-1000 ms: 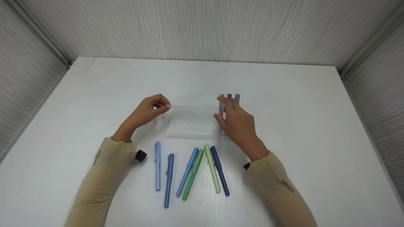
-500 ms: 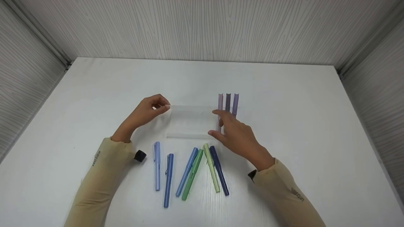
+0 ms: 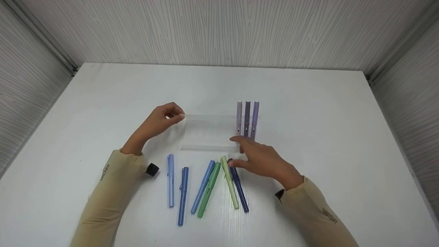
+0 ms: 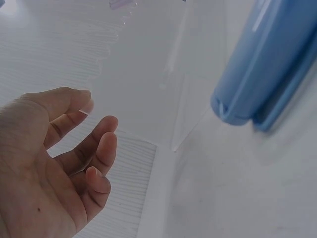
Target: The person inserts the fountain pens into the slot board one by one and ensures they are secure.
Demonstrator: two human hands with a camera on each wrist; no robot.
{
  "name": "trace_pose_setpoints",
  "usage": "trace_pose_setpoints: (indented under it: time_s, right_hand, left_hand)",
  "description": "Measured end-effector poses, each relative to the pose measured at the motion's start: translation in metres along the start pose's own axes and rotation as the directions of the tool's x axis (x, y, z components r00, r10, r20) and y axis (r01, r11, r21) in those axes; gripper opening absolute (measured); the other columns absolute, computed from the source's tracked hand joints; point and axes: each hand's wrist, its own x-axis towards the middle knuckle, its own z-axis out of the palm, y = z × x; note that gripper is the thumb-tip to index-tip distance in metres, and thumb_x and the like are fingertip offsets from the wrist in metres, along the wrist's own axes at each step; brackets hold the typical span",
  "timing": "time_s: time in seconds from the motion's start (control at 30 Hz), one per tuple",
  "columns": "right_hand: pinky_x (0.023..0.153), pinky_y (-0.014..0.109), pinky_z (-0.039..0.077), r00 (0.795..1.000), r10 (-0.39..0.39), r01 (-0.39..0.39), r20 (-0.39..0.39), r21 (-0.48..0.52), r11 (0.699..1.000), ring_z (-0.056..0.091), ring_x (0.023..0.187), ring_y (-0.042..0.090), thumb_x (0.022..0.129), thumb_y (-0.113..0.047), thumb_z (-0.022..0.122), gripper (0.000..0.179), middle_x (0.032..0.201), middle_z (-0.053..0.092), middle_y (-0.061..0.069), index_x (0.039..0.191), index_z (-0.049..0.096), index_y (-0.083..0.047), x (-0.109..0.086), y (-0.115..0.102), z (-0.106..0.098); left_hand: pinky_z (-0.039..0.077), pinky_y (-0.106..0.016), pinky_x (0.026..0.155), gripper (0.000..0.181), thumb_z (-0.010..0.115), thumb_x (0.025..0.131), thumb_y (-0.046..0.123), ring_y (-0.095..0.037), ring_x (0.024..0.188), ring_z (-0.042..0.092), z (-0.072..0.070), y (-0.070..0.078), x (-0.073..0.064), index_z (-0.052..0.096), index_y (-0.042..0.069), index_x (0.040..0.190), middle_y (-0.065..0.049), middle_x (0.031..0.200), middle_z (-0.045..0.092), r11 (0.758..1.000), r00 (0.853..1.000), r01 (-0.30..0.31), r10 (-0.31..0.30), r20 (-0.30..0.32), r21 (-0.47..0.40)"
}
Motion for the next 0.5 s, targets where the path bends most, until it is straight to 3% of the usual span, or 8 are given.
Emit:
trace_pose_setpoints:
  time_s: [0.37,0.5]
  right_hand:
    - [0.066,0.028,0.044,0.986,0.027,-0.03,0.164,0.015,0.999,0.053,0.08,0.013,0.078,-0.05,0.074,0.085,0.108,0.061,0.001,0.146,0.033,-0.018,0.001,0.0025,0.0039]
    - [0.069,0.029,0.045,0.979,0.023,-0.028,0.201,0.02,0.999,0.052,0.081,0.014,0.078,-0.048,0.076,0.086,0.107,0.061,0.002,0.146,0.033,-0.018,0.0019,0.0019,0.007]
  left_hand:
    - [0.048,-0.033,0.08,0.017,0.059,0.096,0.027,-0.022,0.092,0.06,0.0013,-0.0006,0.0009,0.063,0.012,0.104,-0.008,0.104,0.066,1.0,1.0,-0.02,0.02,-0.003,-0.011]
    - [0.048,-0.033,0.079,0.018,0.059,0.096,0.027,-0.022,0.091,0.06,0.0015,-0.0013,0.0008,0.063,0.011,0.104,-0.009,0.104,0.066,1.0,1.0,-0.021,0.021,-0.002,-0.012]
